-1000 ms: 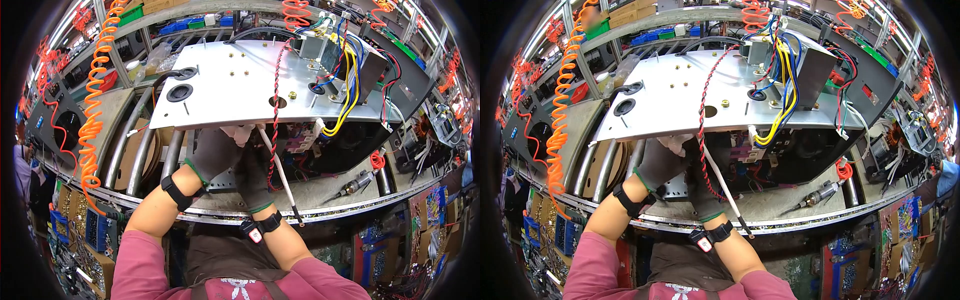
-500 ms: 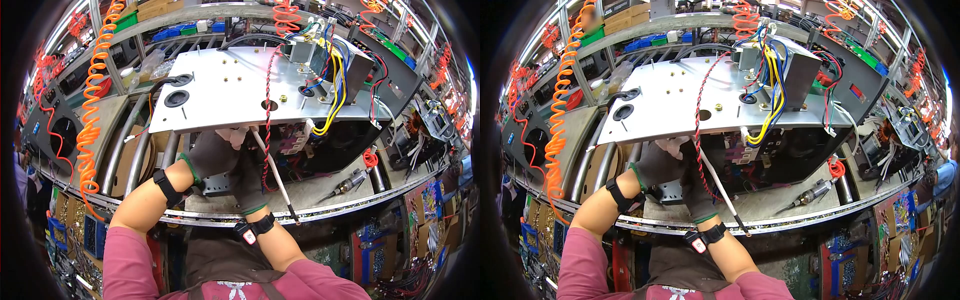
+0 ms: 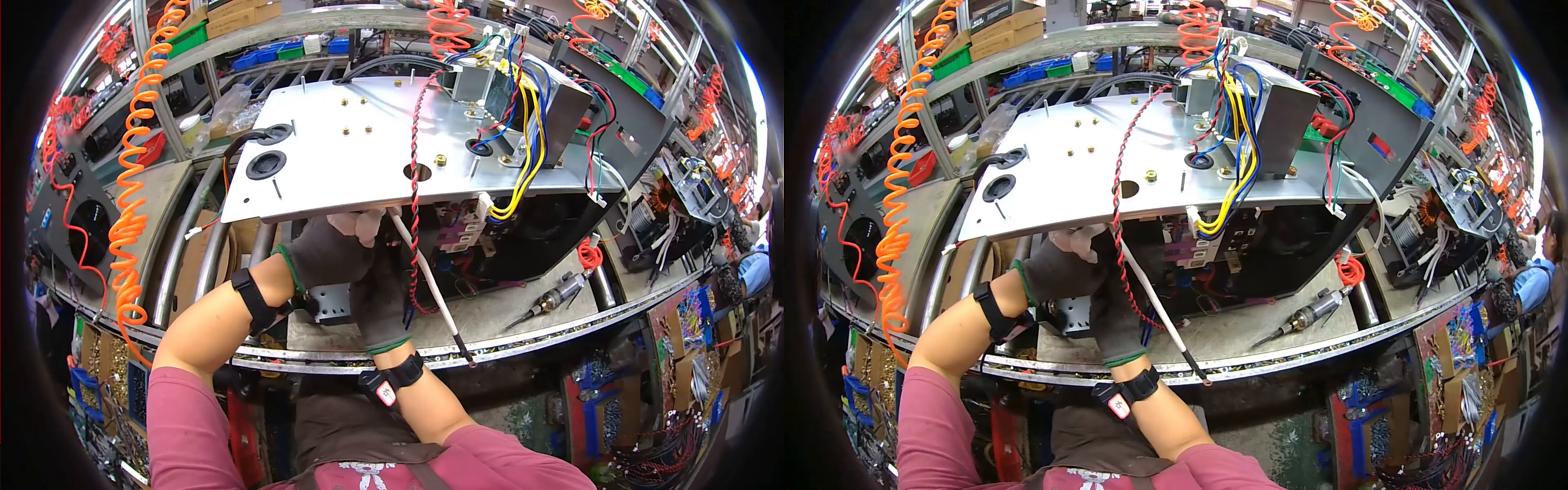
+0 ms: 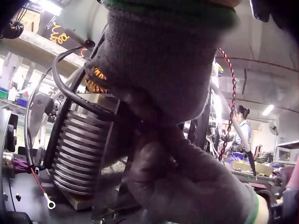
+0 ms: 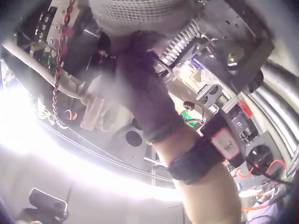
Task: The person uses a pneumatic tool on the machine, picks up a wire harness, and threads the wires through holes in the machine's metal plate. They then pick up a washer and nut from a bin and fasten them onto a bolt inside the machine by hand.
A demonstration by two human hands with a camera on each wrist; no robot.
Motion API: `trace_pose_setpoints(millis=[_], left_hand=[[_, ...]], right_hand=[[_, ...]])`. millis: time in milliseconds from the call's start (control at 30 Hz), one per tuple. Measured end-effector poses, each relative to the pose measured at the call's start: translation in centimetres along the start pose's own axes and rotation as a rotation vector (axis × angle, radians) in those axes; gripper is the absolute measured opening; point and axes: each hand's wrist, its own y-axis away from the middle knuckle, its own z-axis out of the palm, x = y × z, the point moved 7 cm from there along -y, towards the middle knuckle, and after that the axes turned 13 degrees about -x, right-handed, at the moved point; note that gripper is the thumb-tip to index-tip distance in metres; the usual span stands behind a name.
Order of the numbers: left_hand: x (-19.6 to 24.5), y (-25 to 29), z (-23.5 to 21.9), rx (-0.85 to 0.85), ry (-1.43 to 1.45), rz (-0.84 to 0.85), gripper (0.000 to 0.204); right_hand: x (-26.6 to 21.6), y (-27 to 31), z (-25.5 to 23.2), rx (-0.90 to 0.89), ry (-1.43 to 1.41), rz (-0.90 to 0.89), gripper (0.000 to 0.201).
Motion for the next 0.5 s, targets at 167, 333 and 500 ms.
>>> trace_pose_setpoints(millis=[167, 333, 500], left_hand=[[-0.4, 0.7, 0.9, 0.04, -0.113, -0.005, 0.054], [0.6, 0.1, -0.6, -0.004, -0.143, -0.012, 0.05], [0.5, 0.2, -0.5, -0.152, -0.133, -0.17, 0.04]], right_hand=[[-1.0, 0.3, 0.8, -0.257, 0.813, -0.146, 0.047], [0.1, -0.3, -0.2, -0.105, 0.018, 0.033, 0.049], [0.0, -0.6, 0.0, -0.142, 0.03, 0.034, 0.049]])
